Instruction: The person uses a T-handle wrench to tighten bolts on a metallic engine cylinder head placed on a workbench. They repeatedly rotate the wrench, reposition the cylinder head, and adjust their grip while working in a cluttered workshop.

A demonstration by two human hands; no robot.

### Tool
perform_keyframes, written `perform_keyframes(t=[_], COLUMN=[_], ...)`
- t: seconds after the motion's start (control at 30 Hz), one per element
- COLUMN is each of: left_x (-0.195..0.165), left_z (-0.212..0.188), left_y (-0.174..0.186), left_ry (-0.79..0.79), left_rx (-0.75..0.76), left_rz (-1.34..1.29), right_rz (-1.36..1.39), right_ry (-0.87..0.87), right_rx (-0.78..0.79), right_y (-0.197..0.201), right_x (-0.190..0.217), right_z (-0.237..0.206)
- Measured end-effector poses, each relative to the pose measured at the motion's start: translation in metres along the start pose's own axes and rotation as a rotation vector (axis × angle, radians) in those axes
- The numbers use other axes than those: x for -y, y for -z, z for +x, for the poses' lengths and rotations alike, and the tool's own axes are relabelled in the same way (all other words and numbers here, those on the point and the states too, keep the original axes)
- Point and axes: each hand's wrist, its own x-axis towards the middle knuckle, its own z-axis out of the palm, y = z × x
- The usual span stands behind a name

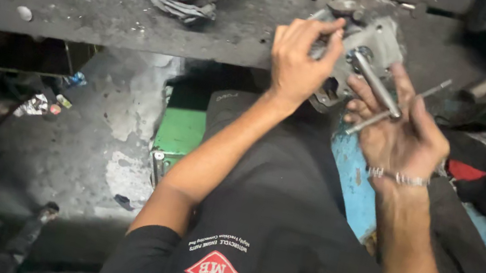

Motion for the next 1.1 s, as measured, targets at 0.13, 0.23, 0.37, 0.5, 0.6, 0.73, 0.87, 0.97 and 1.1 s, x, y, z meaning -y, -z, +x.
perform_keyframes(t=[0.13, 0.23, 0.37, 0.5, 0.6, 0.73, 0.87, 0.97, 1.1], left_x=[-0.001, 0.003, 0.015, 0.034, 0.049, 0.069, 0.082, 0.086, 0.090], left_z=[-0.002, -0.006, -0.010, -0.006, -0.006, -0.009, -0.014, -0.016, -0.017], left_y=[-0.003, -0.003, -0.004, 0.012, 0.035, 0.052, 0.047, 0.042, 0.044], left_ry=[-0.017, -0.028, 0.068, 0.242, 0.015, -0.203, -0.289, -0.267, -0.327], left_rx=[-0.006, 0.037, 0.106, 0.040, 0.079, 0.168, 0.205, 0.195, 0.177], left_rz=[0.009, 0.040, -0.183, -0.586, -0.309, -0.053, 0.059, 0.071, 0.092], right_rz=[0.200, -0.053, -0.438, -0.511, -0.764, -0.944, -1.175, -0.964, -0.484], right_ry=[0.270, 0.678, 0.931, 1.160, 1.472, 1.585, 1.729, 1.640, 1.787], right_rx=[0.489, 0.668, 0.549, -0.103, -0.168, -0.545, -0.799, -0.769, -0.594], right_y=[0.036, 0.090, 0.155, 0.189, 0.203, 0.191, 0.168, 0.170, 0.209], right_x=[-0.006, 0.010, 0.021, -0.001, 0.002, 0.004, -0.004, -0.017, -0.042], right_z=[-0.067, -0.092, -0.077, 0.006, 0.086, 0.158, 0.186, 0.204, 0.241])
